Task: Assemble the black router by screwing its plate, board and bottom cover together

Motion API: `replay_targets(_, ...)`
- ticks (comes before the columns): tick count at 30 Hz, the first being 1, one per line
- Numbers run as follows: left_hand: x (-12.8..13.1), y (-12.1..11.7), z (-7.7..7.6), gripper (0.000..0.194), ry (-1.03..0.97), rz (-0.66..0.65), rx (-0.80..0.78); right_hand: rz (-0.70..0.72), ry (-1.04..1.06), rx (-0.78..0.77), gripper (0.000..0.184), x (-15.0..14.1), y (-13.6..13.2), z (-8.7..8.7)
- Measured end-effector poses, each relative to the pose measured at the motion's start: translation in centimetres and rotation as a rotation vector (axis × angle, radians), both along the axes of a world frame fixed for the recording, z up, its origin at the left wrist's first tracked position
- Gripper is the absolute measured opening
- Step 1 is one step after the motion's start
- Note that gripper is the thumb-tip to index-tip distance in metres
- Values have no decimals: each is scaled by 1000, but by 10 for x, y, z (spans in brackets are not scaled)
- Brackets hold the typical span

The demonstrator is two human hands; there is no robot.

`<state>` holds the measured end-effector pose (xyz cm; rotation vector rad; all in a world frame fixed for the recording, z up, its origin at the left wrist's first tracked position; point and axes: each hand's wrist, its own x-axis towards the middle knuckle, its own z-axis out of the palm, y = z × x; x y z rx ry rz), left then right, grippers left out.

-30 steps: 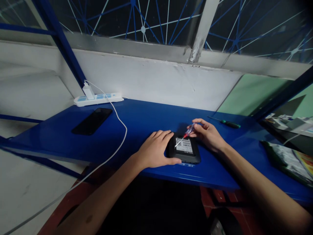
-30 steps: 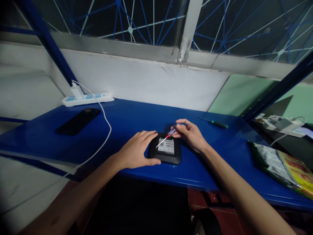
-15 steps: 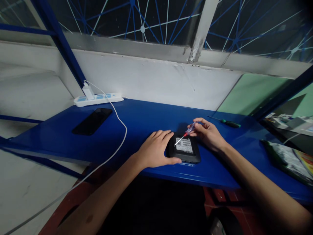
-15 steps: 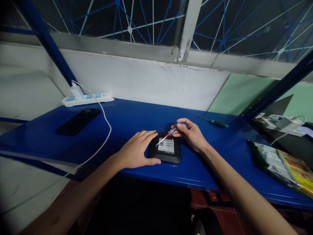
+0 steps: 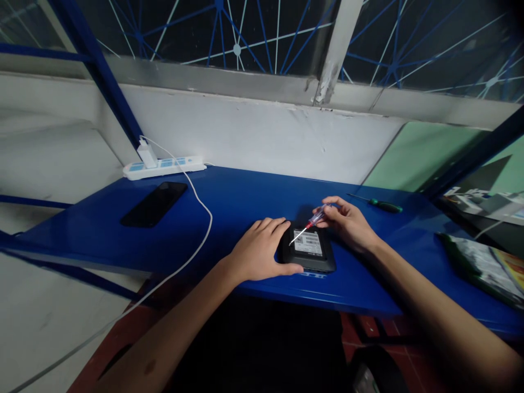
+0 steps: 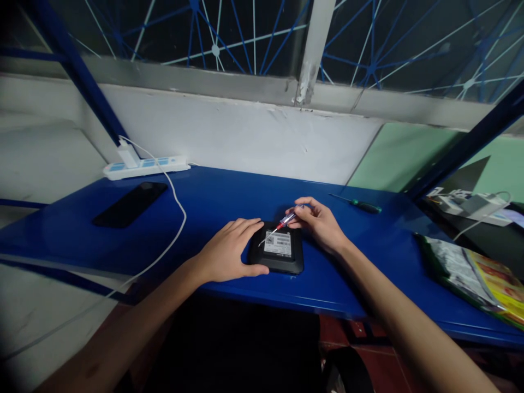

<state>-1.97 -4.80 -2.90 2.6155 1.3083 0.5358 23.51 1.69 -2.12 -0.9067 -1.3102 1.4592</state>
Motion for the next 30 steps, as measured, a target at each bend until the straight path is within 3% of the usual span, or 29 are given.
replay_targets(30, -1, 0, -1, 99, -15, -5, -11, 11, 9, 10, 26, 2, -1, 2)
